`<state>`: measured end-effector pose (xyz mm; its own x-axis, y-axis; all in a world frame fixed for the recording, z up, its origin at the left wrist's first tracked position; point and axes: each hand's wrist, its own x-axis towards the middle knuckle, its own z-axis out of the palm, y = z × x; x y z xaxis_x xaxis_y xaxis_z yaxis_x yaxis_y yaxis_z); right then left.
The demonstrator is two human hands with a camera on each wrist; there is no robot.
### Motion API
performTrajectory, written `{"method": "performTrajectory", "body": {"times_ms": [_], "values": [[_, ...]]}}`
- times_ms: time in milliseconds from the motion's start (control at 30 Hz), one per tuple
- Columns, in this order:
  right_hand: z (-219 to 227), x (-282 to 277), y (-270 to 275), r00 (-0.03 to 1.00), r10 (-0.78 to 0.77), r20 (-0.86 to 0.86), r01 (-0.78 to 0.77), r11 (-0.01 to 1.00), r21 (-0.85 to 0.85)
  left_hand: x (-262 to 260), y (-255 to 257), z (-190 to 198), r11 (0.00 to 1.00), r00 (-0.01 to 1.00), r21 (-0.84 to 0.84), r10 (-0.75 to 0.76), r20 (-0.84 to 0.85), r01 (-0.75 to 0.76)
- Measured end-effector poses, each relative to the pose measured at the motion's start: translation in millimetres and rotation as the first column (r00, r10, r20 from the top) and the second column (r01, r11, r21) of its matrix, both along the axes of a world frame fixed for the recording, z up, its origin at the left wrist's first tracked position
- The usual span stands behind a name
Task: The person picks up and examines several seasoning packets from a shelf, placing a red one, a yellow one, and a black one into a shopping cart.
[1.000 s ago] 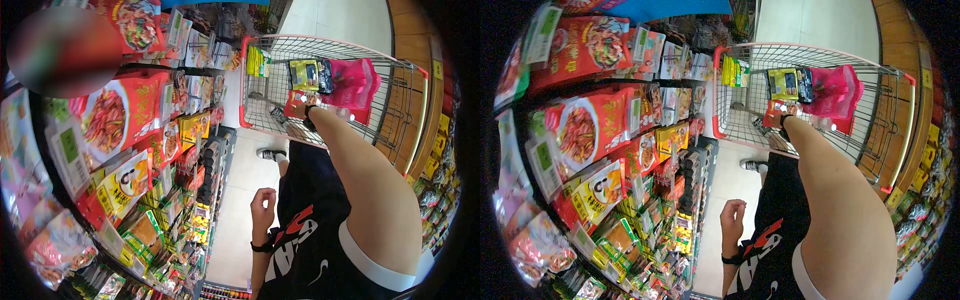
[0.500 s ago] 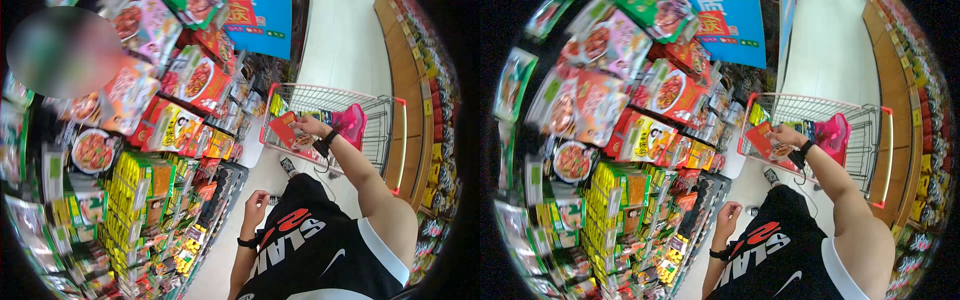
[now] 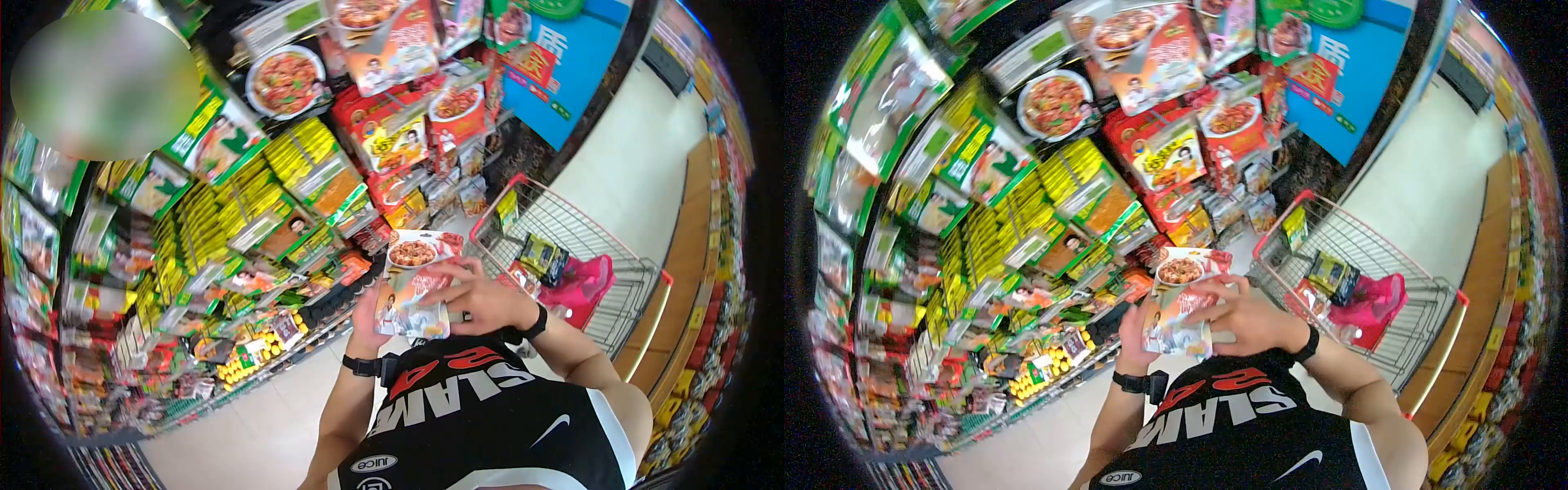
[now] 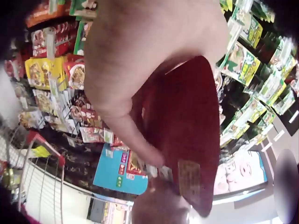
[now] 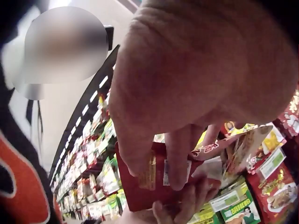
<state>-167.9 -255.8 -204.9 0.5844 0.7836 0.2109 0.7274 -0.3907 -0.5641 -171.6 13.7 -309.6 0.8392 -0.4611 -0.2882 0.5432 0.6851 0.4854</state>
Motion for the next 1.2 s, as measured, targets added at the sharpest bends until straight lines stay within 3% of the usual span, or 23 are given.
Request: {"method": "performTrajectory", "body": {"times_ms": [33, 67, 167, 233, 300, 400, 467, 500, 533, 567, 600, 700, 733, 833, 867, 967, 1033, 1067, 1200], "values": [[0, -3, 5, 0.999, 0.020, 0.028, -0.019, 0.999, -0.026, -1, 12, -13, 0.994, 0.994, 0.111, -0.007, 0.109, -0.006], [-1, -6, 10, 0.998, 0.037, 0.055, -0.035, 0.998, -0.051, -8, 31, -32, 0.998, 0.992, 0.053, -0.025, 0.126, 0.018], [-8, -7, 18, 0.994, 0.047, 0.099, -0.035, 0.992, -0.120, -10, 31, 8, 0.911, 0.963, 0.406, -0.040, 0.268, -0.075], [-5, -5, 22, 0.990, 0.028, 0.141, -0.010, 0.992, -0.126, -12, 38, 8, 0.893, 0.957, 0.441, -0.041, 0.287, -0.094], [-11, -2, 24, 0.987, -0.057, 0.149, 0.049, 0.997, 0.059, -17, 50, -3, 0.864, 0.938, 0.486, -0.051, 0.343, -0.131], [-27, 2, 28, 0.970, -0.243, 0.024, 0.224, 0.926, 0.302, -29, 47, 51, 0.748, 0.945, 0.640, -0.054, 0.322, -0.176], [-35, 10, 30, 0.945, -0.325, -0.036, 0.306, 0.839, 0.449, -28, 42, 50, 0.711, 0.857, 0.610, -0.022, 0.515, -0.349], [-45, 10, 35, 0.926, -0.223, -0.306, 0.360, 0.768, 0.530, -28, 40, 46, 0.708, 0.823, 0.590, -0.022, 0.567, -0.387], [-56, 6, 42, 0.841, -0.073, -0.536, 0.432, 0.687, 0.584, -28, 40, 42, 0.705, 0.785, 0.567, -0.024, 0.619, -0.426], [-64, 3, 49, 0.699, 0.111, -0.706, 0.518, 0.602, 0.607, -29, 40, 40, 0.701, 0.744, 0.544, -0.028, 0.667, -0.461], [-40, -6, 57, 0.539, 0.300, -0.787, 0.549, 0.583, 0.599, -30, 39, 41, 0.696, 0.740, 0.553, -0.046, 0.671, -0.458], [-90, -5, 56, 0.625, 0.057, -0.778, 0.464, 0.774, 0.430, -42, 30, 52, 0.701, 0.813, 0.621, -0.101, 0.574, -0.352], [-71, -6, 63, 0.650, 0.040, -0.759, 0.472, 0.761, 0.444, -40, 29, 46, 0.646, 0.733, 0.639, -0.176, 0.657, -0.418], [-64, -6, 64, 0.777, -0.025, -0.629, 0.443, 0.731, 0.519, -42, 21, 52, 0.721, 0.763, 0.571, -0.092, 0.640, -0.392], [-62, -6, 63, 0.767, -0.019, -0.641, 0.463, 0.708, 0.533, -41, 19, 58, 0.723, 0.769, 0.563, -0.069, 0.636, -0.400], [-51, -7, 57, 0.736, -0.037, -0.676, 0.538, 0.638, 0.551, -25, 29, 70, 0.530, 0.589, 0.712, -0.418, 0.692, -0.461], [-36, -2, 50, 0.729, -0.107, -0.676, 0.593, 0.593, 0.545, -20, 22, 74, 0.532, 0.649, 0.729, -0.379, 0.660, -0.431], [-24, 0, 45, 0.732, -0.125, -0.670, 0.582, 0.627, 0.518, -17, 17, 76, 0.533, 0.677, 0.736, -0.357, 0.643, -0.417], [-23, 11, 42, 0.653, -0.080, -0.753, 0.654, 0.561, 0.507, -7, 7, 78, 0.468, 0.673, 0.762, -0.385, 0.632, -0.448]]}}
